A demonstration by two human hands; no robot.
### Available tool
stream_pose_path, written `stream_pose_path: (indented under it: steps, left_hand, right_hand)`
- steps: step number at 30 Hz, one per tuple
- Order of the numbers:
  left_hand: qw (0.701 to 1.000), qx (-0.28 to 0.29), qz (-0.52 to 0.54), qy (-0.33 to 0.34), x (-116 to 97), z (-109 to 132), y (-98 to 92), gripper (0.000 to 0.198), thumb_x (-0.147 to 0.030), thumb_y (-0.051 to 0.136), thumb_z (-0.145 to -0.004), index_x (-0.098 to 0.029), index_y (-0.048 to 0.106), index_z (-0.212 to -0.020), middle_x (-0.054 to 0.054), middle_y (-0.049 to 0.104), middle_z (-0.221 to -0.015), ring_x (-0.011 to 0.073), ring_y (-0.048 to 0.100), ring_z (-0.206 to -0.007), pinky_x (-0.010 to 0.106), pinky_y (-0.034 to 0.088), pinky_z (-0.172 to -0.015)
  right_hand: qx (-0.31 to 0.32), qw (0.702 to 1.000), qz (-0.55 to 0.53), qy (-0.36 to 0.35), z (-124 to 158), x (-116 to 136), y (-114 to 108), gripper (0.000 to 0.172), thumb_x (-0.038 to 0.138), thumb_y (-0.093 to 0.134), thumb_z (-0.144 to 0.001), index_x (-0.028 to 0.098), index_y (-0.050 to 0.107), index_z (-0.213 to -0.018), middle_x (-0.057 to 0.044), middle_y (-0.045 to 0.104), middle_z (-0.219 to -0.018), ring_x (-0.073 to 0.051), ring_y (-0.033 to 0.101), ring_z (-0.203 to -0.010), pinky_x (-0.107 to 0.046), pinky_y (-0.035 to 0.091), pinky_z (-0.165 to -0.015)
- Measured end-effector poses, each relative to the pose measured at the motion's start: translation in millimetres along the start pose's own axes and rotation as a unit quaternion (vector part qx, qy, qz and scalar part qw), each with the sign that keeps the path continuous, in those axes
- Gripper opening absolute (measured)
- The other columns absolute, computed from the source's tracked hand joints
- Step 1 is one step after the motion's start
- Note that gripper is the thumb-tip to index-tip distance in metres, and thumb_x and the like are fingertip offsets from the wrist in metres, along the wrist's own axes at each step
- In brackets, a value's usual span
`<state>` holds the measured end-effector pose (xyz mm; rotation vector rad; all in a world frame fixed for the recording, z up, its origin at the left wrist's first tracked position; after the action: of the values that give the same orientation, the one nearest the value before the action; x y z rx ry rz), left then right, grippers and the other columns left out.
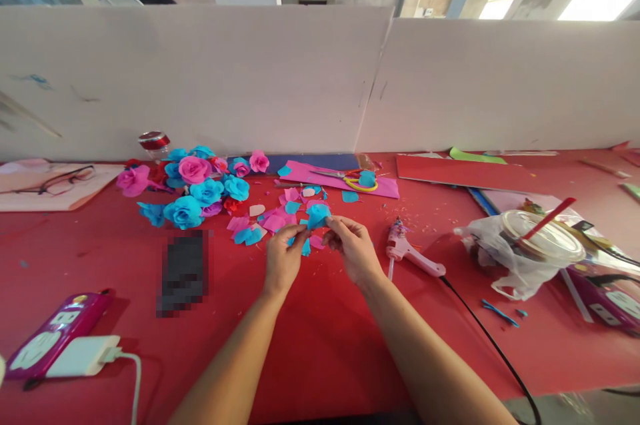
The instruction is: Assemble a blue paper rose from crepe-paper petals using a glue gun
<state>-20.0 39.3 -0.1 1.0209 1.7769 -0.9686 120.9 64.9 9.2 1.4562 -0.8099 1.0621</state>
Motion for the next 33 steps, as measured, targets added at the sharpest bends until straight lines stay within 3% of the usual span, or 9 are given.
stream_pose_path:
  steps: [7, 12, 17, 19, 23, 28, 29, 31, 33]
  left_hand:
    - [0.996, -0.02, 0.083, -0.037, 6.0, -0.4, -0.3, 0.016, -0.034, 0.063, -0.077, -0.019, 0.069, -0.075, 0.002, 0.067, -0.076, 0.0146, 0.058, -0.074, 0.024, 0.043, -0.071]
    - [0.947, -0.055, 0.281, -0.145, 15.6, -3.8, -1.4, 0.016, -0.034, 0.068, -0.072, -0.019, 0.062, -0.075, -0.003, 0.056, -0.069, 0.0068, 0.046, -0.057, 0.019, 0.037, -0.056]
    - [0.933, 0.054, 0.265, -0.236, 8.6, -3.7, -0.7, 0.031, -0.045, 0.069, -0.069, -0.015, 0.069, -0.078, -0.003, 0.056, -0.065, 0.002, 0.027, -0.041, 0.022, 0.024, -0.043]
    - [0.938, 0.099, 0.21, -0.257, 6.3, -1.9, -0.8, 0.032, -0.043, 0.074, -0.063, -0.014, 0.071, -0.076, -0.003, 0.055, -0.057, 0.0032, 0.031, -0.042, 0.022, 0.024, -0.044]
    - [0.944, 0.153, 0.145, -0.254, 7.2, -0.9, 1.1, 0.026, -0.036, 0.079, -0.055, -0.015, 0.071, -0.069, 0.001, 0.065, -0.063, 0.0099, 0.051, -0.056, 0.023, 0.032, -0.051]
    - [0.948, 0.117, 0.105, -0.277, 17.5, -1.3, -1.2, 0.02, -0.032, 0.077, -0.055, -0.017, 0.068, -0.065, 0.0, 0.063, -0.057, 0.0115, 0.054, -0.056, 0.024, 0.035, -0.053]
    - [0.948, 0.115, 0.104, -0.277, 18.3, -1.2, -1.1, 0.02, -0.032, 0.077, -0.056, -0.017, 0.068, -0.065, 0.0, 0.063, -0.058, 0.0115, 0.054, -0.055, 0.024, 0.034, -0.053]
    - [0.95, 0.121, 0.104, -0.268, 18.8, -0.9, 0.1, 0.019, -0.032, 0.076, -0.056, -0.018, 0.067, -0.066, 0.0, 0.065, -0.061, 0.0112, 0.053, -0.056, 0.024, 0.034, -0.053]
    - [0.951, 0.127, 0.091, -0.266, 20.3, 0.1, 1.1, 0.02, -0.033, 0.076, -0.056, -0.018, 0.068, -0.067, 0.0, 0.065, -0.064, 0.0102, 0.051, -0.056, 0.024, 0.032, -0.053]
  right_hand:
    - [-0.03, 0.998, 0.041, -0.022, -1.9, 1.5, -5.8, 0.023, 0.037, 0.064, -0.073, 0.015, 0.066, -0.07, 0.002, 0.058, -0.048, -0.007, 0.045, -0.043, -0.021, 0.032, -0.046]
    - [-0.018, 0.997, 0.074, 0.014, -2.8, -0.6, -5.6, 0.023, 0.037, 0.063, -0.07, 0.015, 0.062, -0.066, 0.0, 0.062, -0.058, -0.008, 0.05, -0.044, -0.021, 0.03, -0.044]
    - [0.068, 0.974, 0.206, 0.059, -2.1, -4.9, -1.8, 0.023, 0.034, 0.055, -0.073, 0.015, 0.061, -0.062, 0.003, 0.054, -0.046, -0.007, 0.044, -0.041, -0.021, 0.03, -0.045]
    - [0.106, 0.956, 0.269, 0.054, -1.8, -6.6, 0.5, 0.021, 0.03, 0.052, -0.073, 0.015, 0.06, -0.061, 0.004, 0.053, -0.047, -0.007, 0.045, -0.044, -0.021, 0.032, -0.047]
    - [0.114, 0.894, 0.434, 0.002, -1.8, -3.1, 3.3, 0.02, 0.026, 0.049, -0.076, 0.017, 0.063, -0.065, 0.004, 0.051, -0.05, -0.01, 0.048, -0.049, -0.021, 0.034, -0.048]
    - [0.018, 0.807, 0.588, -0.054, 9.3, 31.8, -21.9, 0.024, 0.029, 0.047, -0.082, 0.02, 0.069, -0.078, -0.005, 0.066, -0.07, -0.019, 0.058, -0.064, -0.029, 0.039, -0.057]
    - [-0.029, 0.764, 0.642, -0.058, 14.4, 42.6, -35.4, 0.024, 0.029, 0.046, -0.083, 0.022, 0.069, -0.085, -0.006, 0.069, -0.077, -0.021, 0.06, -0.07, -0.03, 0.041, -0.061]
    - [-0.061, 0.727, 0.682, -0.05, 26.1, 57.3, -62.9, 0.027, 0.021, 0.05, -0.078, 0.021, 0.068, -0.099, -0.01, 0.07, -0.095, -0.028, 0.061, -0.088, -0.035, 0.042, -0.071]
    - [-0.076, 0.621, 0.779, -0.033, 36.7, 64.0, -89.8, 0.032, 0.021, 0.053, -0.076, 0.018, 0.067, -0.104, -0.013, 0.066, -0.109, -0.033, 0.055, -0.104, -0.041, 0.041, -0.081]
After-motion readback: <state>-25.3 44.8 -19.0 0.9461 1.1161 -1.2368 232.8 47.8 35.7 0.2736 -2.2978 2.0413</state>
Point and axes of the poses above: each hand's wrist, its own z-axis away from the middle knuckle, its own y-axis out of the palm, x = y × z, the point moved 5 cm from there along -z, towards the middle knuckle
